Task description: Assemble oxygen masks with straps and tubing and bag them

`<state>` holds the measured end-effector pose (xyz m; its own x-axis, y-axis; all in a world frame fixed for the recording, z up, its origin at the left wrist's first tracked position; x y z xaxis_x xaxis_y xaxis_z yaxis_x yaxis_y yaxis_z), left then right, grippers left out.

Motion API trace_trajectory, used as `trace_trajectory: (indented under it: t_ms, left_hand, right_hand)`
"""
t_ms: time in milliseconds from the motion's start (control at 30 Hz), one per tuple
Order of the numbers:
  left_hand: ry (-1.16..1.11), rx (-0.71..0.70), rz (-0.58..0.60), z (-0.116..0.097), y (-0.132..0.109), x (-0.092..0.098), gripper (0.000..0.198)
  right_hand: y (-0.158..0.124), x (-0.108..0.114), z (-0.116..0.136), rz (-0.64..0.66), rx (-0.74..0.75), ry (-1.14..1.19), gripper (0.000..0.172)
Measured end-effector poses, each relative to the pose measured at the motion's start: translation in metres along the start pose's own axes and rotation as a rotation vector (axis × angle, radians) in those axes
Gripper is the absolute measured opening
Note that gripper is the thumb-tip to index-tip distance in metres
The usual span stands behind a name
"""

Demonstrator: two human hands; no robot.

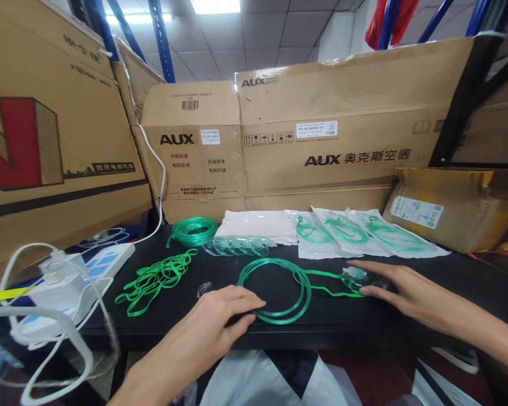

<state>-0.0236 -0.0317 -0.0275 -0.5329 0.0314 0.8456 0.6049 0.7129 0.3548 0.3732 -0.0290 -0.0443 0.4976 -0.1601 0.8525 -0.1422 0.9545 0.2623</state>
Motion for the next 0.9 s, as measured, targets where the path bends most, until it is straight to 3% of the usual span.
trace_trajectory:
  t_ms: [133,267,367,500,667,900]
  left_hand:
    - [0.05,0.013,-0.008,0.008,-0.005,0.016,0.032]
    - [0.13,0.119,-0.105,0.01,0.013,0.032,0.032]
    - [0.194,0.26,-0.139,0.019,0.03,0.03,0.043]
    - [0.176,0.358,-0.05,0.032,0.05,0.018,0.044]
    - [0.044,0.372,-0.015,0.043,0.058,0.014,0.034]
    - [-0.032,0.196,0.006,0.047,0.051,0.01,0.029]
  right_hand:
    - [0.002,0.01,0.012,-0.084,0.05,-0.059,0.07]
    - [0.021,0.013,0.053,-0.225,0.174,-0.082,0.052]
    - [0.042,-0.001,0.089,-0.172,0.321,-0.068,0.038]
    - [0.065,-0.034,0.119,-0.089,0.393,-0.087,0.034]
    - [0.073,-0.066,0.129,-0.014,0.457,-0.137,0.022]
    - [0.068,-0.07,0.126,-0.023,0.458,-0.142,0.013]
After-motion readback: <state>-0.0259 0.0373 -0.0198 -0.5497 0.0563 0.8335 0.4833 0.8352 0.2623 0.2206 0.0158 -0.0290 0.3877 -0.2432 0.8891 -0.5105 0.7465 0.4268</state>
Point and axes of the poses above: each hand's wrist, its own y-axis towards the middle knuckle, its own x-axis out of the back of the hand, z = x × y, the point moved 3 cm from there along y, towards the middle knuckle, and after that the axes turned 3 degrees about -z, right-handed, at the moved point
